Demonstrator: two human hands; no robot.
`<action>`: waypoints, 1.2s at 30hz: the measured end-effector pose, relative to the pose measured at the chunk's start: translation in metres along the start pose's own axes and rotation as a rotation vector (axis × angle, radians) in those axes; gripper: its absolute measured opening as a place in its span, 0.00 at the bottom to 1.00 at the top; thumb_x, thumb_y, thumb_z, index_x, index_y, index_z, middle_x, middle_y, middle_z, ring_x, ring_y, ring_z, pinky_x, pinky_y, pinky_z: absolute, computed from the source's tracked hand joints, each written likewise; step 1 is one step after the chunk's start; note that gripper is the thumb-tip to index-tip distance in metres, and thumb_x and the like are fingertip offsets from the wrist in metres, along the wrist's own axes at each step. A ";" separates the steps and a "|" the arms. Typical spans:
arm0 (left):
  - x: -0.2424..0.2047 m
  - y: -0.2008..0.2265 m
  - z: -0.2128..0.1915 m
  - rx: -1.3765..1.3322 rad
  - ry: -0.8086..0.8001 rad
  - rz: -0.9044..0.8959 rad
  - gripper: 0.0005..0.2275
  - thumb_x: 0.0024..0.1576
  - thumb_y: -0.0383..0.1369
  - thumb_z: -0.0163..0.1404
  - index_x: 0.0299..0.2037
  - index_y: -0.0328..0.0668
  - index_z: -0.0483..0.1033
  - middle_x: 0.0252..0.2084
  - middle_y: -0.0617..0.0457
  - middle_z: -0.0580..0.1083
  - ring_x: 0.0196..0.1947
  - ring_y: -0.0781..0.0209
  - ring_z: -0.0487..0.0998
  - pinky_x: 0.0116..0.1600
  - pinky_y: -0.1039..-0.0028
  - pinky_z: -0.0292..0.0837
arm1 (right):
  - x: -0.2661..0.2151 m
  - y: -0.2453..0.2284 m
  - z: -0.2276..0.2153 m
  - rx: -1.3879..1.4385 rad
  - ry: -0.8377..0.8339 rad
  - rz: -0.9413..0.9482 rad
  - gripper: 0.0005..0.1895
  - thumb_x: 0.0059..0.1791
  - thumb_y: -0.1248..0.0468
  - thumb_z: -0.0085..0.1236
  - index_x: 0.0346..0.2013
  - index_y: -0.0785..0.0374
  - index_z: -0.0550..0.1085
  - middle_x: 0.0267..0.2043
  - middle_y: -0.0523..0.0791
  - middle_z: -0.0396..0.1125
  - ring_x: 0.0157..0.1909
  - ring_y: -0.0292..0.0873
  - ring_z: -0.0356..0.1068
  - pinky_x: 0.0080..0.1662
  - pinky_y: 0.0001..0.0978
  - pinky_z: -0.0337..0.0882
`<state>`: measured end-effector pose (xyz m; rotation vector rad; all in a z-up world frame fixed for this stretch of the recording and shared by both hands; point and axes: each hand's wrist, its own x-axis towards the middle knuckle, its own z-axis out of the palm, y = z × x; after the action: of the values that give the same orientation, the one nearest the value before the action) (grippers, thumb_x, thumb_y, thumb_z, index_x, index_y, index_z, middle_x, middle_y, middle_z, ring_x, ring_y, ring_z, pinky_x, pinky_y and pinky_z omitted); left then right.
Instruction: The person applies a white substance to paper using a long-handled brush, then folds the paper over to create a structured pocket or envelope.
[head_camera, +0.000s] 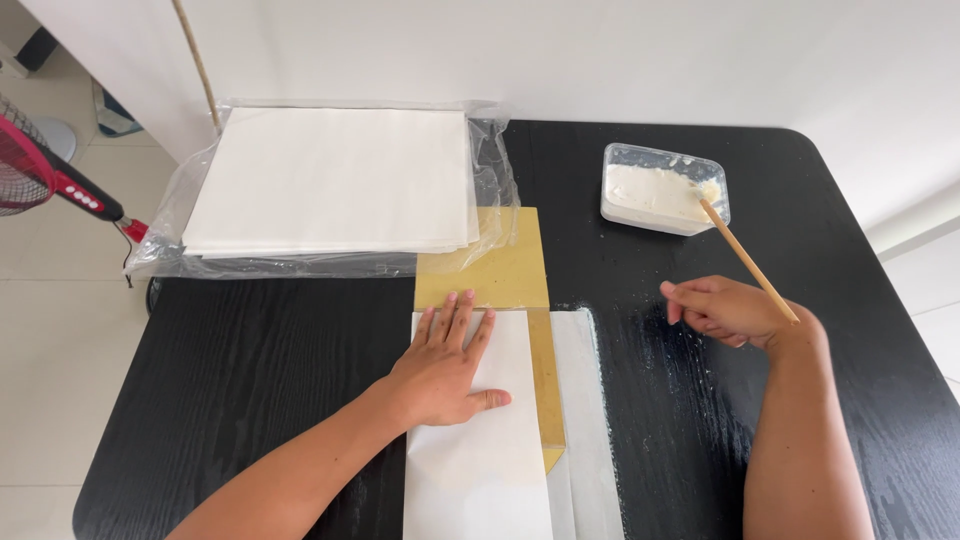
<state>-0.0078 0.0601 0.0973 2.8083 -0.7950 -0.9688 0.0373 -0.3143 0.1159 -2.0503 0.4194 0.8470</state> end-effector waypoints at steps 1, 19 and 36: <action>-0.006 0.002 -0.005 -0.006 0.005 -0.004 0.46 0.62 0.62 0.35 0.77 0.44 0.20 0.77 0.38 0.14 0.77 0.42 0.12 0.77 0.52 0.13 | -0.003 -0.007 0.009 -0.008 -0.001 -0.003 0.27 0.59 0.46 0.44 0.32 0.67 0.72 0.16 0.40 0.46 0.18 0.35 0.39 0.22 0.29 0.40; -0.014 -0.005 -0.002 0.037 0.142 0.041 0.45 0.57 0.67 0.36 0.78 0.46 0.40 0.79 0.36 0.36 0.80 0.40 0.32 0.75 0.38 0.18 | -0.006 -0.060 0.118 -0.698 0.208 -0.411 0.18 0.52 0.63 0.39 0.50 0.56 0.76 0.49 0.46 0.66 0.59 0.48 0.68 0.57 0.38 0.68; -0.010 -0.007 -0.002 0.038 0.160 0.058 0.45 0.57 0.67 0.34 0.78 0.44 0.41 0.79 0.34 0.37 0.79 0.38 0.32 0.74 0.38 0.17 | -0.035 -0.099 0.128 -0.574 0.238 -0.236 0.23 0.51 0.50 0.54 0.57 0.57 0.74 0.50 0.48 0.70 0.54 0.46 0.69 0.51 0.41 0.72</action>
<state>-0.0103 0.0706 0.1027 2.8324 -0.8763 -0.7175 0.0156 -0.1532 0.1464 -2.6814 0.0513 0.6237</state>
